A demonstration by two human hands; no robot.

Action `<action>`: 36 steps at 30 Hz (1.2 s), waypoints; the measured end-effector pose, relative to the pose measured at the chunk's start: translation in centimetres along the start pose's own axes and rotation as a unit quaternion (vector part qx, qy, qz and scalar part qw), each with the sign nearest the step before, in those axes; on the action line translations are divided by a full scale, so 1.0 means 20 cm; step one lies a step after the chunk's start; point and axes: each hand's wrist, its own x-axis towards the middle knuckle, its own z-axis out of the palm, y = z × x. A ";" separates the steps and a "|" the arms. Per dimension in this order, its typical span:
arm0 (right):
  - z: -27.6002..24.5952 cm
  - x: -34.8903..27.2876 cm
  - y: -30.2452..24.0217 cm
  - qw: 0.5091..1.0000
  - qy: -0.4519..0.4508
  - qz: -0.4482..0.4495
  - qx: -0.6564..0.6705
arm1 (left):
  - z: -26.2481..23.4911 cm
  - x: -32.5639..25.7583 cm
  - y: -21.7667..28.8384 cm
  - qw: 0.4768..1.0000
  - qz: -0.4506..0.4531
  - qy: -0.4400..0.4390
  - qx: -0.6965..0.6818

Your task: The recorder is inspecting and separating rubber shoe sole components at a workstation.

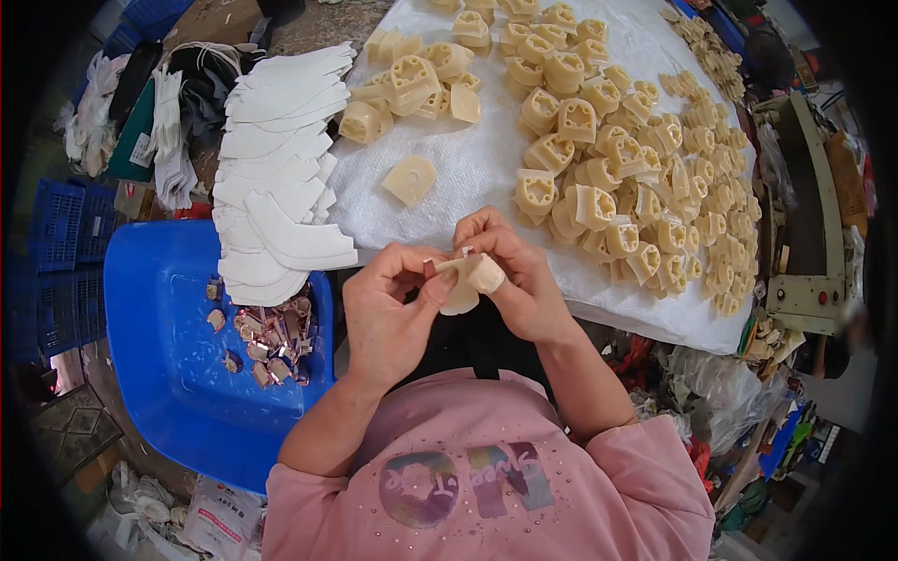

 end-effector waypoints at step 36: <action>0.01 0.01 0.00 0.960 -0.030 -0.167 -0.225 | -0.01 -0.01 -0.06 0.996 0.008 -0.091 -0.004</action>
